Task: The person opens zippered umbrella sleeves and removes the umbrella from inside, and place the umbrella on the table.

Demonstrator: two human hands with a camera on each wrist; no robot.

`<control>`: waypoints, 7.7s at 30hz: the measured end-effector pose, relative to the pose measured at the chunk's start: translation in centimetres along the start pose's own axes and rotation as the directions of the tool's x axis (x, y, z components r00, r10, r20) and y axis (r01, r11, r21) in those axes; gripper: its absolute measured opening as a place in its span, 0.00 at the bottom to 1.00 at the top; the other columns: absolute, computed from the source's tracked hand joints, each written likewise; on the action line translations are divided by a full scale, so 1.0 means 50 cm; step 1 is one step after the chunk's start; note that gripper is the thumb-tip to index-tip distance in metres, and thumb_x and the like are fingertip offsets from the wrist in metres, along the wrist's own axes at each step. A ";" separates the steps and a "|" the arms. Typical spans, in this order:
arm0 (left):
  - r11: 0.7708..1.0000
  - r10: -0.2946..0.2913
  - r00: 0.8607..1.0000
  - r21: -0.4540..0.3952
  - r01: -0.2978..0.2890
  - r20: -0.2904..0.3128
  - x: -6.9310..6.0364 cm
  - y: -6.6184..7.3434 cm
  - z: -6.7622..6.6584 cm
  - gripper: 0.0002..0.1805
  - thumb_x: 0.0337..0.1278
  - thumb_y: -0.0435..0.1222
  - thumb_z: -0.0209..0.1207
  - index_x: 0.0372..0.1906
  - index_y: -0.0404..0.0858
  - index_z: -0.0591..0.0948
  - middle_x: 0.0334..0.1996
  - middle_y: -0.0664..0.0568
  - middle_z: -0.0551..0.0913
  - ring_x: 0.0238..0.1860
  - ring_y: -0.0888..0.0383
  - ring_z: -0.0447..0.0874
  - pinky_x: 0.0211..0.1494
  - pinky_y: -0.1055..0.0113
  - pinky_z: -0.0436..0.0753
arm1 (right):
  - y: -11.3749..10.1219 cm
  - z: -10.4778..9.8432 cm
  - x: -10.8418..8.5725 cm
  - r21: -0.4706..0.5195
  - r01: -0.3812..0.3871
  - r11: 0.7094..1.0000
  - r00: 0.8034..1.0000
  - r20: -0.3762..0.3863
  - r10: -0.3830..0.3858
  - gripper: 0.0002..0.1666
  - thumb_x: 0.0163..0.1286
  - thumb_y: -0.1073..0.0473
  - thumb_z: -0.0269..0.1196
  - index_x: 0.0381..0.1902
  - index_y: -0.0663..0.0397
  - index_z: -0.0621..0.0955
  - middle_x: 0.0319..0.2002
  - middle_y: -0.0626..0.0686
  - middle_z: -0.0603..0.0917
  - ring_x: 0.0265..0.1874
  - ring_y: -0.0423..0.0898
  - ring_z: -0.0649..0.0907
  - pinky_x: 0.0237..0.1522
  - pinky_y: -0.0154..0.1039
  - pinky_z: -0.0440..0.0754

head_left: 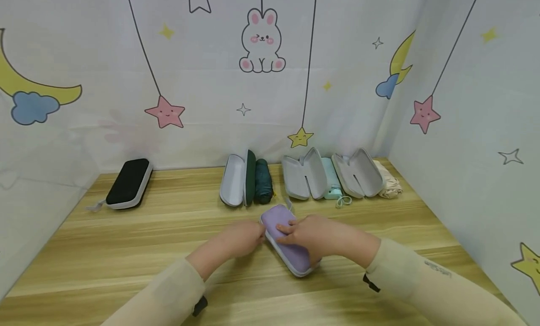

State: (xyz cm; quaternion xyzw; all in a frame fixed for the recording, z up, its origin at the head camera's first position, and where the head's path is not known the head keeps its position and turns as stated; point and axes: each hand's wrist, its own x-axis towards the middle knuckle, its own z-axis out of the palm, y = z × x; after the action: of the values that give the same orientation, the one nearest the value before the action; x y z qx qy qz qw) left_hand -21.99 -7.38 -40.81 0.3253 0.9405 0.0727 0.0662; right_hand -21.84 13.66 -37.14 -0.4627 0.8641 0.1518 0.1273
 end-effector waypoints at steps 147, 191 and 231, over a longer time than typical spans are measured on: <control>0.871 -0.307 0.939 -0.354 0.342 0.153 0.012 -0.001 0.015 0.05 0.57 0.33 0.56 0.28 0.36 0.75 0.20 0.50 0.77 0.20 0.58 0.73 0.24 0.66 0.71 | 0.000 0.104 -0.034 0.084 0.053 0.995 0.873 -0.488 -0.006 0.13 0.62 0.67 0.65 0.26 0.50 0.72 0.15 0.45 0.75 0.14 0.38 0.74 0.16 0.33 0.70; 0.716 -0.225 0.952 -0.628 0.305 0.206 -0.020 -0.024 0.014 0.07 0.59 0.32 0.54 0.27 0.35 0.76 0.19 0.49 0.81 0.20 0.56 0.79 0.26 0.67 0.75 | -0.039 0.032 0.045 0.230 -0.323 0.918 0.853 -0.349 0.388 0.33 0.63 0.33 0.63 0.52 0.52 0.78 0.43 0.53 0.81 0.32 0.46 0.82 0.27 0.42 0.79; 0.748 -0.213 0.971 -0.622 0.234 0.109 -0.001 -0.033 0.019 0.08 0.61 0.32 0.61 0.27 0.36 0.77 0.17 0.52 0.77 0.18 0.62 0.73 0.24 0.71 0.70 | -0.100 0.035 0.056 0.282 -0.361 0.889 0.839 -0.318 0.441 0.47 0.58 0.33 0.65 0.66 0.58 0.70 0.53 0.65 0.73 0.47 0.59 0.78 0.39 0.50 0.82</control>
State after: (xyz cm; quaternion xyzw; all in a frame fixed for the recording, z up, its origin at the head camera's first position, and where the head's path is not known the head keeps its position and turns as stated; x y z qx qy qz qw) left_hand -22.78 -8.64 -42.03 0.1707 0.8925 0.3697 0.1940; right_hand -19.03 9.57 -40.49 -0.2745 0.9612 -0.0083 -0.0260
